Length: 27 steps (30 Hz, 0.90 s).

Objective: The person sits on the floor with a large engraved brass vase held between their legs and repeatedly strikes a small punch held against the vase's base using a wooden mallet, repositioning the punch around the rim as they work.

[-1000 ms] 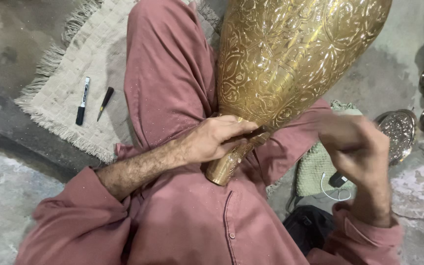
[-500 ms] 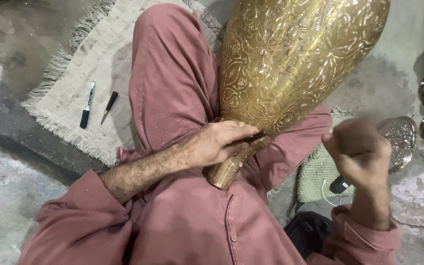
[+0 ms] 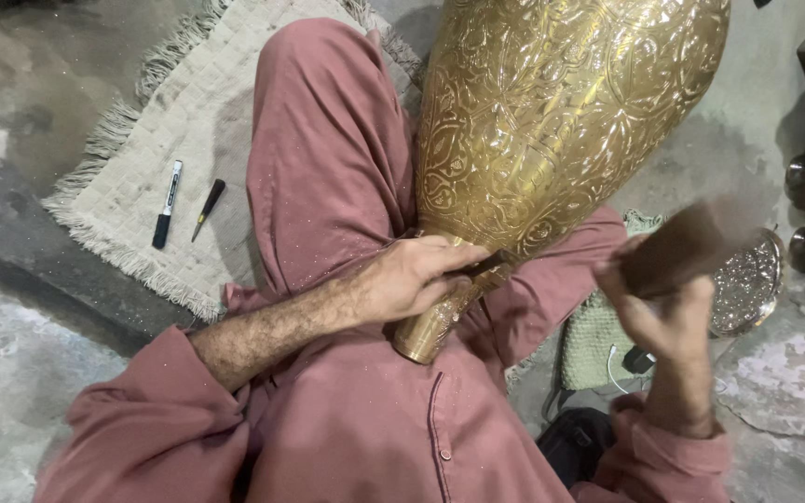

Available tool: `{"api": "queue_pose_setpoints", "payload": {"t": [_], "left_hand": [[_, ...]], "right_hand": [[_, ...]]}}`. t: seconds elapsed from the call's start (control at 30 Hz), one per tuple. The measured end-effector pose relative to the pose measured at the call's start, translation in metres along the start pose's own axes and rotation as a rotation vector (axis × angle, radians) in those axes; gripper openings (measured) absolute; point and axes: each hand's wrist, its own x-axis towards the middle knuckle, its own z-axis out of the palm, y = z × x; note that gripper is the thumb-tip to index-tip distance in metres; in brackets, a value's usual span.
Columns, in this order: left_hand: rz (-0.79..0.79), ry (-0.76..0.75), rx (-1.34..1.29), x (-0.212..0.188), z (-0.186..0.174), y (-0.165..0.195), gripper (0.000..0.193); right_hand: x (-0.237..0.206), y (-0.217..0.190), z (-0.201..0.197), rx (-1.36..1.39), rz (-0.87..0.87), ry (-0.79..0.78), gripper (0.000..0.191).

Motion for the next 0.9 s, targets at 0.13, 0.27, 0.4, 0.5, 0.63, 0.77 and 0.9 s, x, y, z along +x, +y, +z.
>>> {"api": "queue_pose_setpoints", "payload": {"t": [0.13,0.27,0.4,0.5,0.63,0.77,0.9], "left_hand": [[0.017,0.012,-0.029,-0.002,-0.001,0.002,0.045],[0.064,0.048,-0.039,-0.002,-0.004,0.006,0.051],[-0.021,-0.014,-0.046,-0.003,-0.005,0.007,0.048],[0.061,0.072,-0.013,-0.003,-0.002,0.005,0.046],[0.041,0.017,-0.039,-0.005,0.000,0.003,0.044],[0.024,0.012,-0.047,-0.007,-0.002,0.005,0.047],[0.030,0.034,-0.042,-0.006,-0.002,0.007,0.047]], "right_hand": [[0.000,-0.001,-0.003,-0.175,-0.078,-0.027,0.036],[0.002,0.000,-0.001,0.097,0.295,0.004,0.027],[0.002,0.000,0.003,-0.190,-0.081,0.029,0.028],[0.002,0.001,0.005,0.062,0.029,0.037,0.019],[0.003,0.005,0.005,-0.059,-0.090,-0.001,0.026],[0.002,0.007,0.008,0.011,0.132,-0.067,0.022],[-0.001,0.005,0.013,-0.113,-0.068,0.016,0.030]]}}
